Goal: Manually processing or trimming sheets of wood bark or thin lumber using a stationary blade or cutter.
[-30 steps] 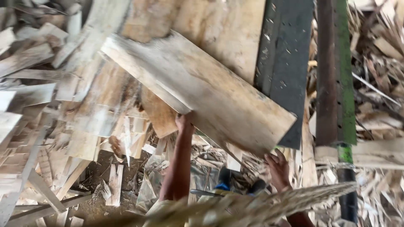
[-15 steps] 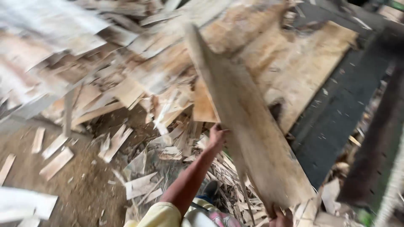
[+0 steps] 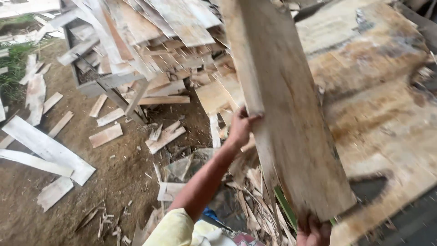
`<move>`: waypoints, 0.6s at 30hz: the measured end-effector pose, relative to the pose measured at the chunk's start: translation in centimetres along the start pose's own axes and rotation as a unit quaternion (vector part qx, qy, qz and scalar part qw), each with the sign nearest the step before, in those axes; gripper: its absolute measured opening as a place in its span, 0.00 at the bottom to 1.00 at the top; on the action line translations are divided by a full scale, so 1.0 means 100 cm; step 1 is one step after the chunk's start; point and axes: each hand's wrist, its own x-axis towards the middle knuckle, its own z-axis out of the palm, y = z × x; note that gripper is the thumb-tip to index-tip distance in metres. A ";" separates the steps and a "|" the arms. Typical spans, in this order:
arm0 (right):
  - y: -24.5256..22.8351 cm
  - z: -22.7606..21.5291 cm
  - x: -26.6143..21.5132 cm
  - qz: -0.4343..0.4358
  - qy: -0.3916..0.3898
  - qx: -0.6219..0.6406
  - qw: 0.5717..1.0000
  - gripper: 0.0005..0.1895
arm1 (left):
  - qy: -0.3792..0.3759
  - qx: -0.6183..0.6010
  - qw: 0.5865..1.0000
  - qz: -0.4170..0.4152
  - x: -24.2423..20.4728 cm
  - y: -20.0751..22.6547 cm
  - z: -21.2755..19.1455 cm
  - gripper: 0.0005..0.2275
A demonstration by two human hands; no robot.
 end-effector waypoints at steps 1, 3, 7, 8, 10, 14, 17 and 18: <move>-0.024 0.063 0.021 -0.009 -0.007 0.014 1.000 0.26 | 0.025 0.005 1.000 0.013 0.021 0.030 -0.020 0.21; -0.031 0.171 0.108 -0.028 -0.017 0.042 0.999 0.26 | 0.052 0.016 0.997 0.055 0.082 0.097 -0.068 0.25; -0.154 0.467 0.137 0.057 -0.098 0.052 0.992 0.22 | 0.263 0.056 0.963 0.018 0.156 0.223 -0.146 0.31; -0.154 0.501 0.131 0.056 -0.093 0.058 0.992 0.22 | 0.257 0.060 0.964 0.017 0.163 0.222 -0.174 0.31; -0.155 0.562 0.125 0.046 -0.196 0.057 0.978 0.26 | 0.284 -0.025 0.958 0.021 0.183 0.211 -0.223 0.28; -0.052 0.530 0.109 0.029 -0.323 0.051 0.945 0.28 | 0.271 0.016 0.960 -0.068 0.126 0.114 -0.269 0.25; 0.005 0.460 0.110 0.122 -0.385 -0.093 0.910 0.26 | 0.147 0.223 0.953 -0.144 0.078 0.030 -0.277 0.20; 0.026 0.433 0.114 0.147 -0.358 -0.102 0.916 0.26 | 0.080 0.225 0.932 -0.271 0.067 0.017 -0.261 0.19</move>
